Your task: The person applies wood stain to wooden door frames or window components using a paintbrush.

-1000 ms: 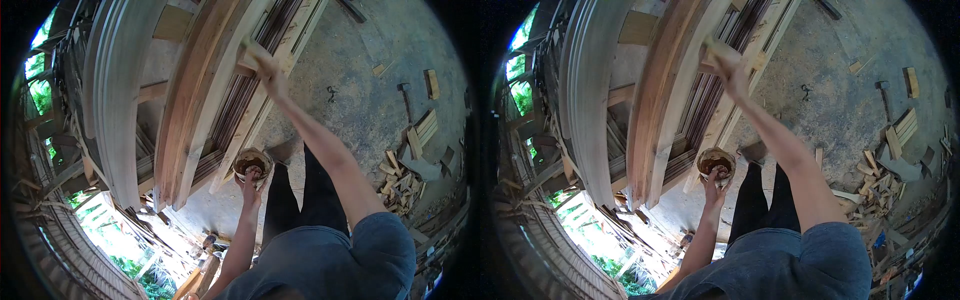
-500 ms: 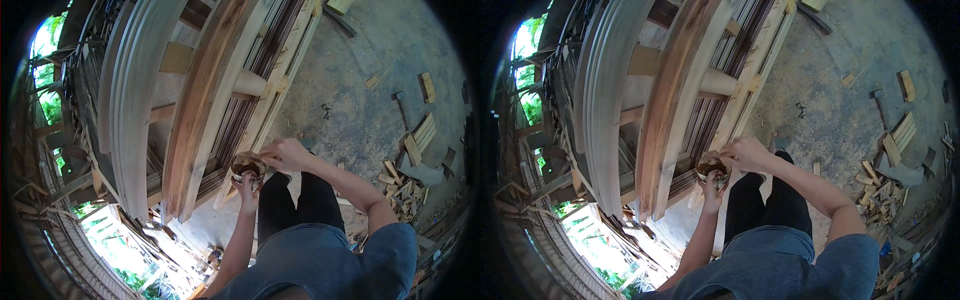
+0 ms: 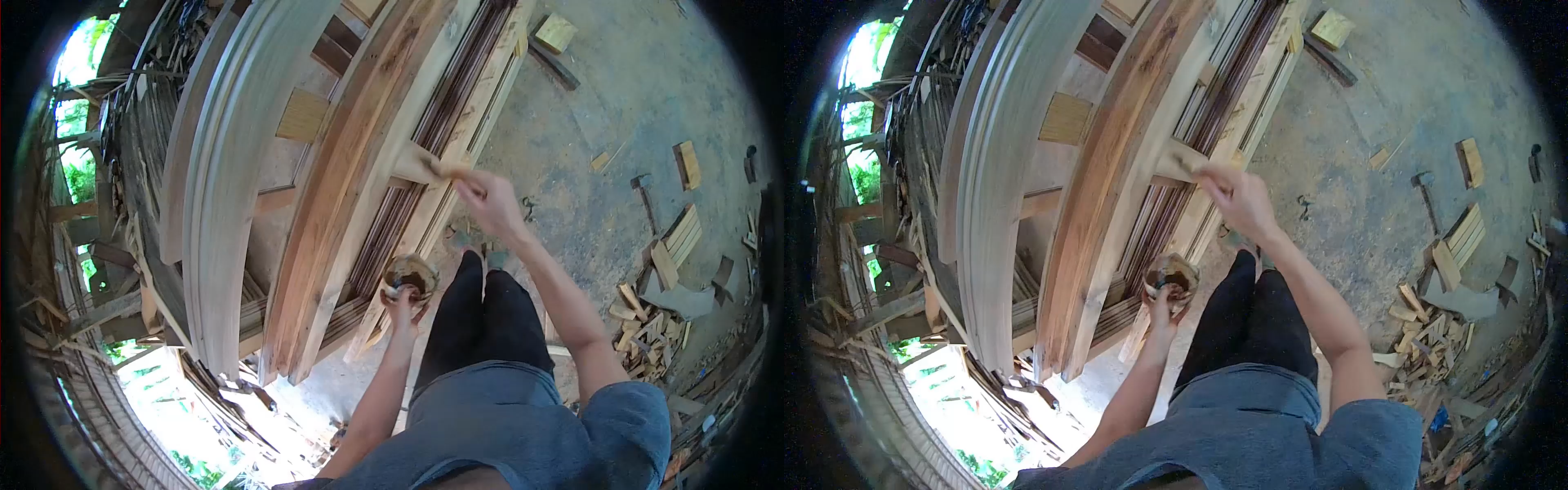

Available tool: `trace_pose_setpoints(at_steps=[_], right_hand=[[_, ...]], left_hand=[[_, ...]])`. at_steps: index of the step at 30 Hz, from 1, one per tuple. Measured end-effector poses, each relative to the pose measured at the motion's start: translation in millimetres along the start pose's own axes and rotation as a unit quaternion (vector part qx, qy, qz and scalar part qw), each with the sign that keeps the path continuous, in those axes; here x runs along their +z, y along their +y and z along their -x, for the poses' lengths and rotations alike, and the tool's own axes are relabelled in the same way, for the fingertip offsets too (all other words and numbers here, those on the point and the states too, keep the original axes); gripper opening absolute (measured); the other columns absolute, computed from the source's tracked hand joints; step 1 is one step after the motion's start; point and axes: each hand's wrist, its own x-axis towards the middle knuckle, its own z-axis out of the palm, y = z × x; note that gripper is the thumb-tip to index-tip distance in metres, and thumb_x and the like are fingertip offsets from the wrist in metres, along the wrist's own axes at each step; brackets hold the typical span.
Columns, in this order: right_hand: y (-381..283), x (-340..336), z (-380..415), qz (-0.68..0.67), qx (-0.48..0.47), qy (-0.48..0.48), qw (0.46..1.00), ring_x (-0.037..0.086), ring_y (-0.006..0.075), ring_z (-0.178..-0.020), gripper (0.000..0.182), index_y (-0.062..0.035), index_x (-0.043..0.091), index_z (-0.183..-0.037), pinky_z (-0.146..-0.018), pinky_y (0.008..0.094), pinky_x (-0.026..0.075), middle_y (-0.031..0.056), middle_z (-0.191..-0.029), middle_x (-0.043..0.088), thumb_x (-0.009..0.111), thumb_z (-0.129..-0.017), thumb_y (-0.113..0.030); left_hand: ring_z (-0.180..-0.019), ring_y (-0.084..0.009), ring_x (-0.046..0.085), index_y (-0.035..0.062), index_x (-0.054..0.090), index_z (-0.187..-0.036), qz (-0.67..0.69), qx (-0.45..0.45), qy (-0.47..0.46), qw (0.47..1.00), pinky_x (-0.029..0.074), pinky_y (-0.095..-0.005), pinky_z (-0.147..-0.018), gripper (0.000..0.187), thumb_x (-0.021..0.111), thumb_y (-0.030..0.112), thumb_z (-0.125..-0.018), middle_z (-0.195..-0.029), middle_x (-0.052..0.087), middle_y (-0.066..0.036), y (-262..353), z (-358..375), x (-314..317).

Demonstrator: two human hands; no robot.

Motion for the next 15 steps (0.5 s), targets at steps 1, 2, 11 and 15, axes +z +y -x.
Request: trace_pose_setpoints(at_steps=[1, 2, 11, 15], right_hand=[[5, 0, -17, -0.001, 0.091, 0.009, 0.996, 0.067, 0.0242, -0.072, 0.026, -0.0092, 0.067, -0.110, -0.065, 0.0344, 0.050, 0.0124, -0.087, 0.069, 0.060, -0.087, -0.021], [9, 3, -33, -0.004, 0.183, 0.016, 0.983, 0.068, 0.0262, -0.077, 0.027, -0.0116, 0.067, -0.111, -0.068, 0.0341, 0.051, 0.0128, -0.090, 0.069, 0.062, -0.086, -0.020], [42, 118, 37, -0.007, 0.048, -0.105, 0.993, 0.067, 0.0312, -0.085, 0.029, -0.0146, 0.065, -0.114, -0.075, 0.0396, 0.053, 0.0135, -0.100, 0.068, 0.060, -0.086, -0.019], [38, 118, 58, 0.019, -0.032, -0.309, 0.950, 0.066, 0.0305, -0.089, 0.033, -0.0162, 0.062, -0.120, -0.077, 0.0392, 0.053, 0.0118, -0.106, 0.067, 0.060, -0.086, -0.019]], left_hand=[[-0.109, -0.0261, 0.050, 0.0345, 0.000, -0.143, 0.007, 0.003, 0.020, 1.000, 0.055, -0.0451, -0.070, 0.095, 0.066, 0.021, -0.077, -0.132, 0.036, -0.009, 3, 2, -4], [-0.113, -0.0274, 0.048, 0.0344, 0.002, -0.142, 0.019, 0.018, 0.020, 0.999, 0.054, -0.0471, -0.073, 0.093, 0.067, 0.021, -0.076, -0.135, 0.033, -0.009, 17, 16, 0], [-0.115, -0.0301, 0.047, 0.0358, 0.007, -0.139, -0.045, 0.038, 0.048, 0.997, 0.051, -0.0511, -0.081, 0.084, 0.064, 0.017, -0.080, -0.139, 0.029, -0.010, 46, 17, -13], [-0.114, -0.0293, 0.047, 0.0345, 0.014, -0.136, -0.010, 0.021, 0.048, 0.999, 0.051, -0.0503, -0.080, 0.077, 0.064, 0.017, -0.080, -0.136, 0.031, -0.010, 41, 7, -19]])
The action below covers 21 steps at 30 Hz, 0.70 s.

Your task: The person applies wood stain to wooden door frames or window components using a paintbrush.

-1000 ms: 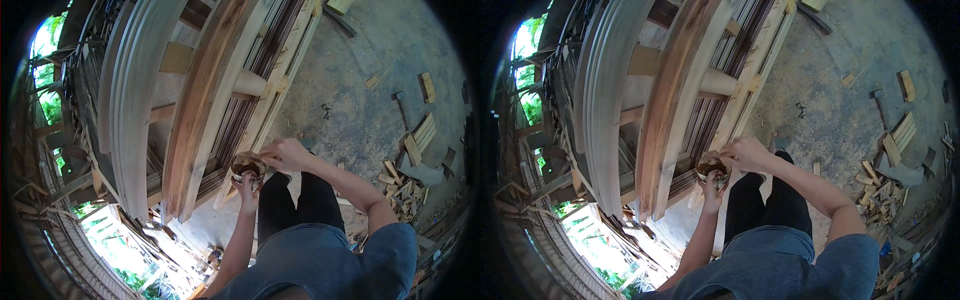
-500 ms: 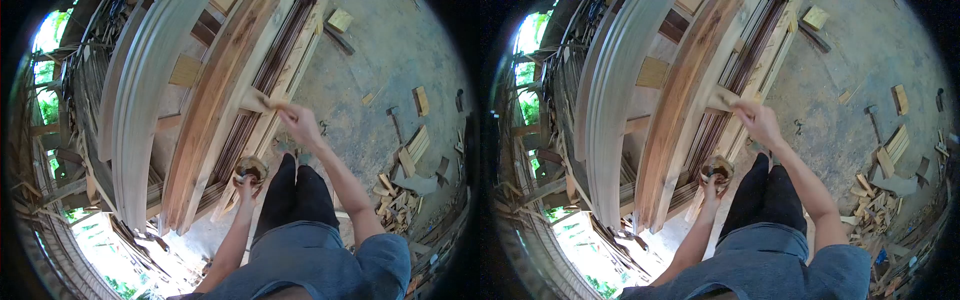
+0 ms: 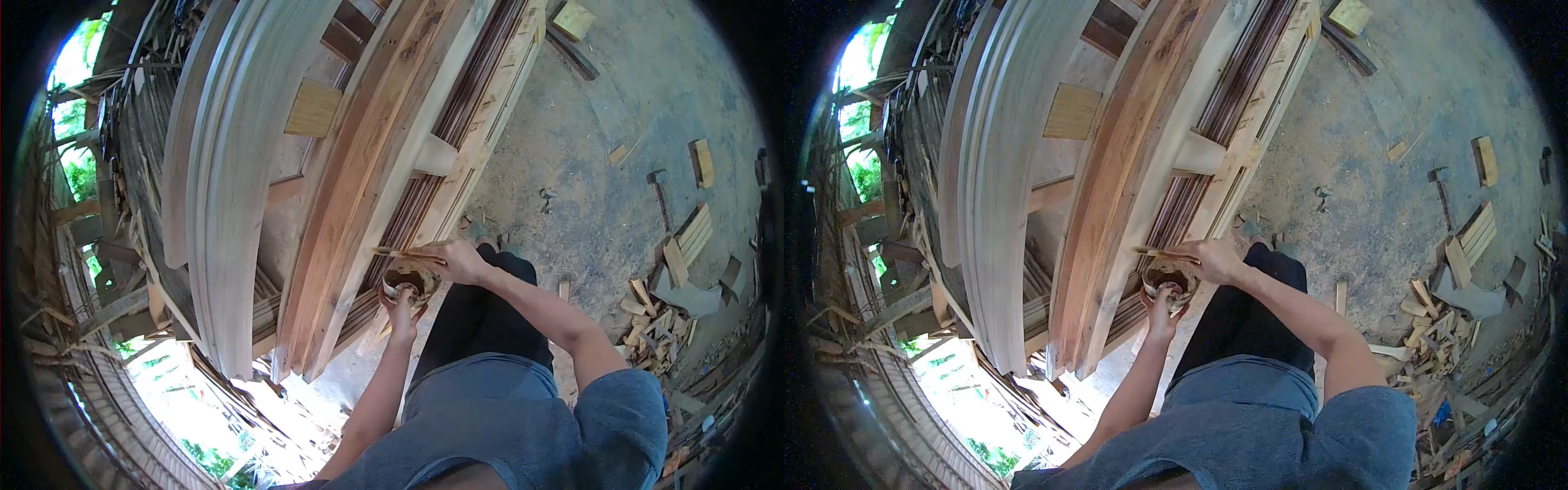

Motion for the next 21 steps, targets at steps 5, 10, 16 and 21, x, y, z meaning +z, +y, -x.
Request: trace_pose_setpoints(at_steps=[5, 10, 16, 21], right_hand=[[22, -79, -43, -0.028, 0.023, 0.121, 0.992, 0.066, 0.0284, -0.092, 0.033, -0.0164, 0.061, -0.121, -0.076, 0.0374, 0.052, 0.0110, -0.107, 0.067, 0.059, -0.088, -0.017], [79, -187, -72, -0.034, 0.040, 0.404, 0.913, 0.067, 0.0232, -0.087, 0.032, -0.0160, 0.060, -0.123, -0.076, 0.0332, 0.051, 0.0098, -0.108, 0.067, 0.059, -0.092, -0.024], [75, -201, -99, -0.063, 0.133, 0.386, 0.911, 0.063, 0.0177, -0.103, 0.035, -0.0145, 0.059, -0.126, -0.084, 0.0331, 0.049, 0.0078, -0.116, 0.065, 0.058, -0.093, -0.027], [50, -128, -62, -0.006, 0.018, 0.306, 0.952, 0.064, 0.0313, -0.096, 0.035, -0.0190, 0.061, -0.122, -0.080, 0.0388, 0.052, 0.0096, -0.113, 0.065, 0.062, -0.088, -0.025]], left_hand=[[-0.115, -0.0304, 0.048, 0.0349, 0.010, -0.138, -0.045, -0.010, -0.009, 0.999, 0.052, -0.0520, -0.081, 0.081, 0.064, 0.018, -0.081, -0.137, 0.030, -0.009, 9, -4, 10], [-0.119, -0.0317, 0.045, 0.0351, 0.009, -0.140, -0.075, -0.003, -0.053, 0.996, 0.052, -0.0525, -0.082, 0.082, 0.063, 0.018, -0.081, -0.140, 0.028, -0.008, 22, -4, 28], [-0.122, -0.0289, 0.041, 0.0333, 0.008, -0.142, -0.052, 0.002, -0.059, 0.997, 0.051, -0.0521, -0.082, 0.083, 0.064, 0.017, -0.082, -0.142, 0.025, -0.007, 41, 6, 63], [-0.122, -0.0284, 0.041, 0.0329, 0.008, -0.142, -0.065, 0.001, -0.040, 0.997, 0.051, -0.0514, -0.081, 0.083, 0.063, 0.018, -0.082, -0.141, 0.026, -0.006, 47, 10, 90]])
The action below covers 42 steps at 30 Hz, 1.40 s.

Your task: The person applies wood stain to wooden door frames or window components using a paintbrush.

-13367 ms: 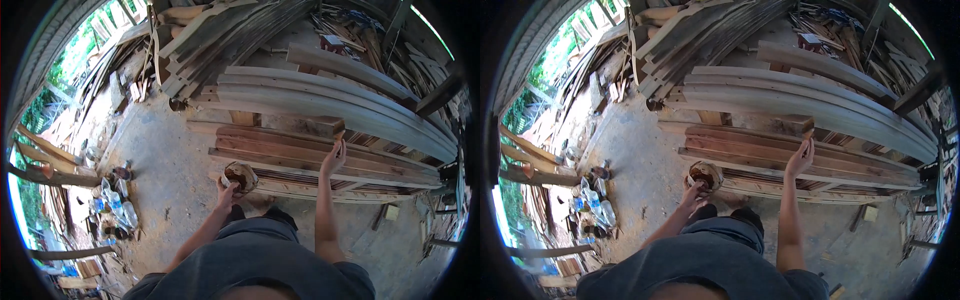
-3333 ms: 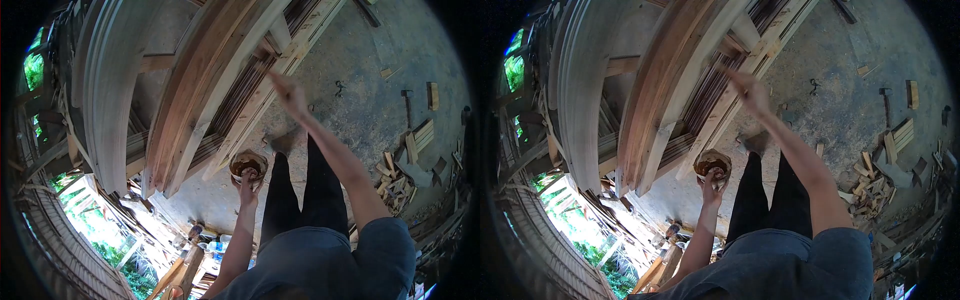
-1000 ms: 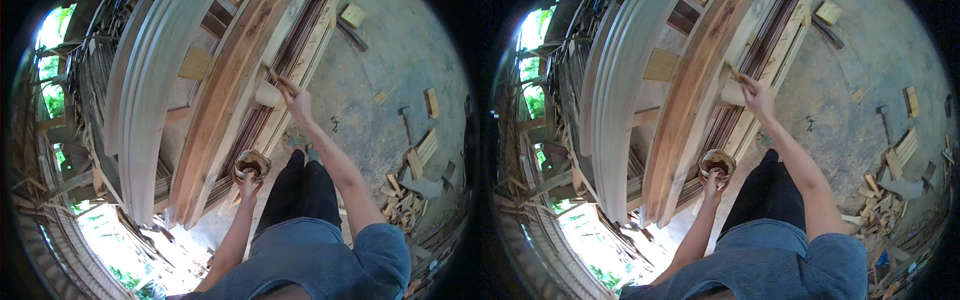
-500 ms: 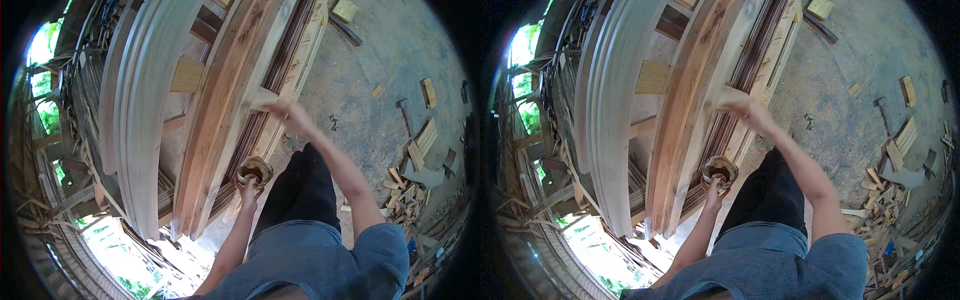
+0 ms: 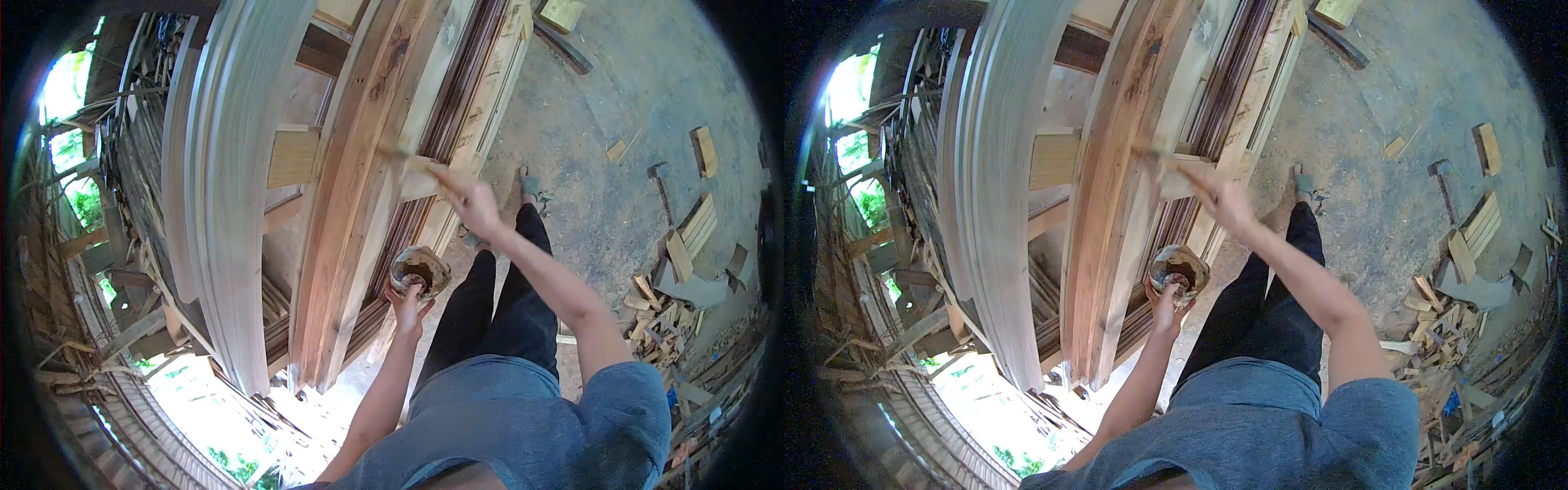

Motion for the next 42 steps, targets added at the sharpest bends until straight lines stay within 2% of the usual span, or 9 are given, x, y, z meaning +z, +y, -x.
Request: trace_pose_setpoints(at_steps=[6, 9, 13, 15, 20, 25, 31, 39, 42], right_hand=[[-2, -25, 2, -0.020, 0.044, -0.281, 0.959, 0.063, 0.0320, -0.098, 0.033, -0.0179, 0.061, -0.121, -0.082, 0.0401, 0.051, 0.0116, -0.113, 0.064, 0.058, -0.090, -0.030], [25, -44, -41, -0.072, -0.005, -0.231, 0.970, 0.063, 0.0294, -0.100, 0.033, -0.0180, 0.061, -0.122, -0.082, 0.0398, 0.051, 0.0102, -0.115, 0.064, 0.057, -0.091, -0.030], [39, -106, -115, -0.045, 0.076, -0.154, 0.984, 0.064, 0.0249, -0.100, 0.033, -0.0186, 0.061, -0.122, -0.081, 0.0379, 0.051, 0.0062, -0.115, 0.066, 0.058, -0.091, -0.028], [69, -124, -142, -0.018, 0.042, -0.028, 0.999, 0.065, 0.0226, -0.098, 0.034, -0.0186, 0.062, -0.122, -0.080, 0.0347, 0.051, 0.0063, -0.114, 0.066, 0.058, -0.091, -0.032], [94, -147, -196, -0.061, 0.131, 0.140, 0.980, 0.065, 0.0248, -0.100, 0.038, -0.0181, 0.059, -0.125, -0.084, 0.0348, 0.049, 0.0081, -0.116, 0.065, 0.058, -0.091, -0.035], [52, -98, -146, -0.036, 0.070, 0.088, 0.993, 0.064, 0.0256, -0.102, 0.036, -0.0190, 0.059, -0.125, -0.084, 0.0363, 0.051, 0.0088, -0.117, 0.064, 0.059, -0.091, -0.029], [43, -60, -35, -0.017, 0.069, -0.264, 0.962, 0.062, 0.0343, -0.095, 0.037, -0.0230, 0.059, -0.125, -0.080, 0.0411, 0.052, 0.0120, -0.113, 0.063, 0.059, -0.088, -0.023], [81, -54, -80, 0.028, -0.010, -0.266, 0.963, 0.065, 0.0314, -0.089, 0.035, -0.0284, 0.060, -0.123, -0.072, 0.0381, 0.053, 0.0088, -0.111, 0.065, 0.059, -0.088, -0.023], [103, -100, -120, -0.022, 0.005, -0.140, 0.990, 0.066, 0.0264, -0.092, 0.034, -0.0265, 0.060, -0.124, -0.074, 0.0354, 0.053, 0.0076, -0.113, 0.065, 0.057, -0.090, -0.023]], left_hand=[[-0.122, -0.0285, 0.040, 0.0339, 0.008, -0.142, -0.013, -0.028, 0.006, 1.000, 0.051, -0.0510, -0.081, 0.086, 0.065, 0.018, -0.080, -0.142, 0.025, -0.005, 2, 3, 36], [-0.123, -0.0290, 0.039, 0.0330, 0.008, -0.142, -0.003, -0.036, 0.012, 0.999, 0.051, -0.0514, -0.082, 0.087, 0.065, 0.017, -0.079, -0.142, 0.025, -0.006, 9, 6, 58], [-0.124, -0.0296, 0.039, 0.0316, 0.005, -0.143, -0.010, -0.036, 0.010, 0.999, 0.051, -0.0514, -0.083, 0.089, 0.064, 0.015, -0.079, -0.142, 0.025, -0.008, 25, 14, 92], [-0.124, -0.0294, 0.039, 0.0309, 0.002, -0.144, -0.021, -0.019, -0.019, 0.999, 0.051, -0.0514, -0.085, 0.092, 0.064, 0.015, -0.079, -0.142, 0.024, -0.009, 27, 15, 104], [-0.121, -0.0291, 0.042, 0.0284, 0.003, -0.145, -0.026, 0.000, -0.043, 0.999, 0.052, -0.0515, -0.084, 0.089, 0.062, 0.013, -0.081, -0.141, 0.026, -0.010, 38, 22, 134], [-0.121, -0.0289, 0.043, 0.0285, 0.004, -0.145, -0.041, 0.002, -0.031, 0.999, 0.052, -0.0494, -0.084, 0.089, 0.063, 0.014, -0.080, -0.141, 0.026, -0.009, 42, 27, 143], [-0.121, -0.0301, 0.043, 0.0285, 0.005, -0.145, -0.053, -0.004, -0.013, 0.998, 0.053, -0.0483, -0.082, 0.091, 0.065, 0.016, -0.079, -0.142, 0.026, -0.010, 38, 27, 138], [-0.123, -0.0306, 0.042, 0.0311, 0.006, -0.143, -0.044, -0.019, 0.008, 0.999, 0.050, -0.0548, -0.088, 0.087, 0.061, 0.010, -0.079, -0.140, 0.028, -0.010, 41, 35, 138], [-0.123, -0.0309, 0.042, 0.0295, 0.003, -0.145, -0.043, -0.006, -0.028, 0.999, 0.053, -0.0511, -0.084, 0.086, 0.058, 0.009, -0.082, -0.142, 0.026, -0.011, 44, 33, 144]])
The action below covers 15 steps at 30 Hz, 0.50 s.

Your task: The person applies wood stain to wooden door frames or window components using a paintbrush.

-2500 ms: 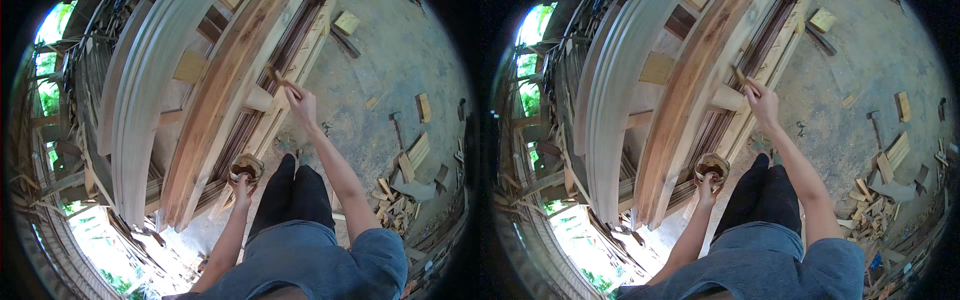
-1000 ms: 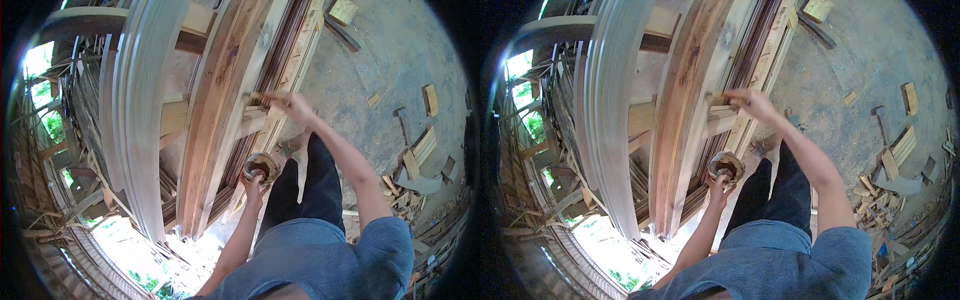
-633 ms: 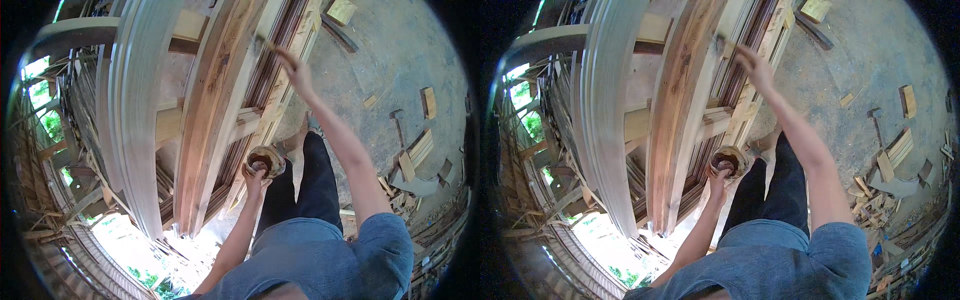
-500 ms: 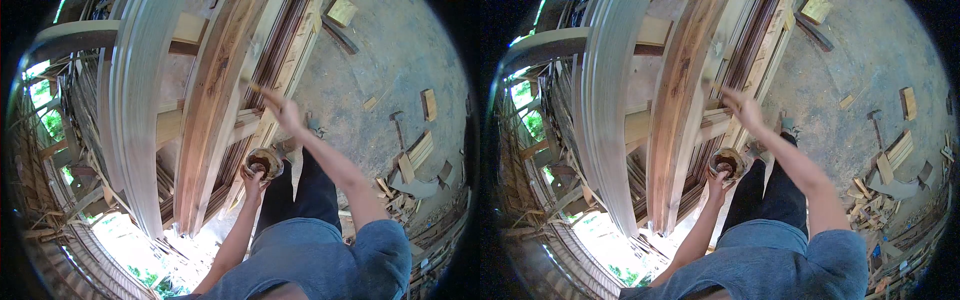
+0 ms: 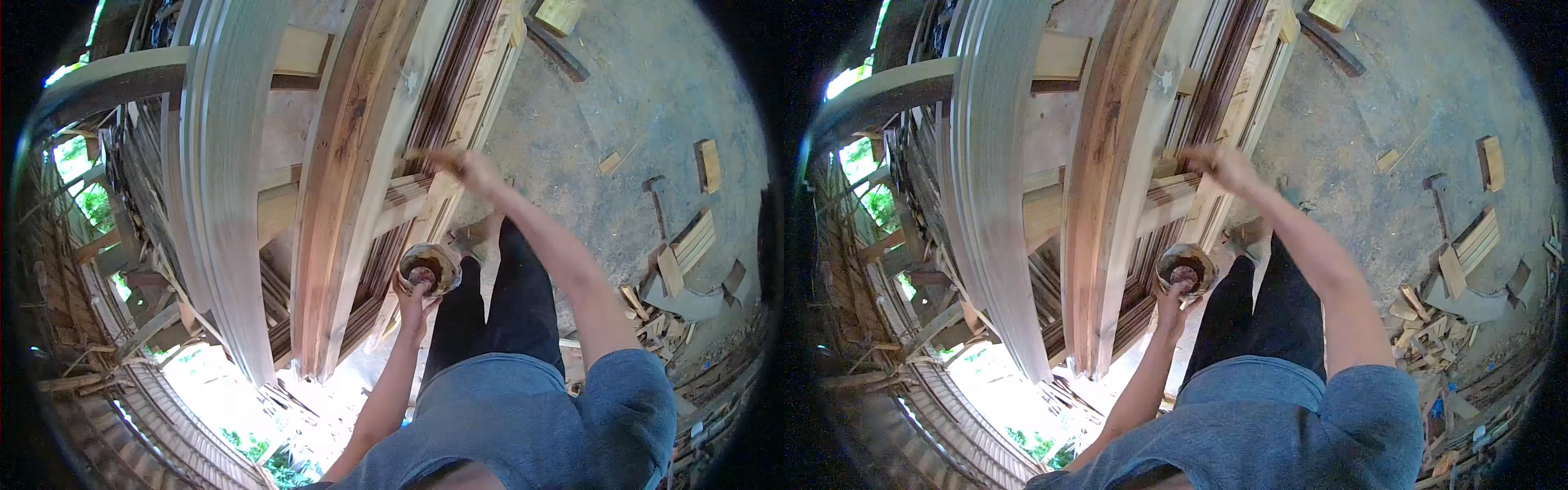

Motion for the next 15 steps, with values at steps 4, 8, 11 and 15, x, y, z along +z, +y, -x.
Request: trace_pose_setpoints(at_steps=[4, 8, 11, 15], right_hand=[[-9, -77, -43, 0.008, 0.132, 0.139, 0.982, 0.066, 0.0238, -0.097, 0.031, -0.0218, 0.060, -0.123, -0.079, 0.0343, 0.052, 0.0058, -0.115, 0.065, 0.055, -0.093, -0.028], [-22, -79, -64, -0.061, 0.092, 0.252, 0.961, 0.065, 0.0252, -0.100, 0.035, -0.0191, 0.059, -0.124, -0.083, 0.0366, 0.051, 0.0077, -0.117, 0.064, 0.056, -0.093, -0.034], [-22, -35, -51, 0.033, 0.032, 0.220, 0.974, 0.064, 0.0273, -0.098, 0.036, -0.0181, 0.059, -0.124, -0.082, 0.0379, 0.052, 0.0103, -0.116, 0.063, 0.057, -0.091, -0.032], [-44, -4, 17, 0.003, 0.030, -0.027, 0.999, 0.063, 0.0295, -0.099, 0.035, -0.0196, 0.058, -0.124, -0.085, 0.0397, 0.051, 0.0101, -0.118, 0.062, 0.056, -0.091, -0.028]], left_hand=[[-0.122, -0.0302, 0.044, 0.0312, 0.002, -0.144, 0.034, 0.010, -0.019, 0.999, 0.052, -0.0540, -0.085, 0.085, 0.056, 0.007, -0.083, -0.141, 0.028, -0.010, 3, 0, 21], [-0.120, -0.0297, 0.045, 0.0307, 0.004, -0.143, 0.085, -0.012, -0.034, 0.996, 0.050, -0.0549, -0.087, 0.083, 0.057, 0.010, -0.083, -0.138, 0.031, -0.011, 2, -2, 31], [-0.118, -0.0293, 0.047, 0.0283, 0.009, -0.141, 0.091, -0.021, -0.045, 0.995, 0.051, -0.0522, -0.085, 0.078, 0.059, 0.013, -0.082, -0.136, 0.033, -0.011, 13, 2, 39], [-0.114, -0.0287, 0.049, 0.0264, 0.013, -0.138, 0.083, 0.000, -0.048, 0.995, 0.051, -0.0502, -0.085, 0.076, 0.061, 0.016, -0.081, -0.134, 0.034, -0.012, 19, -1, 40]])
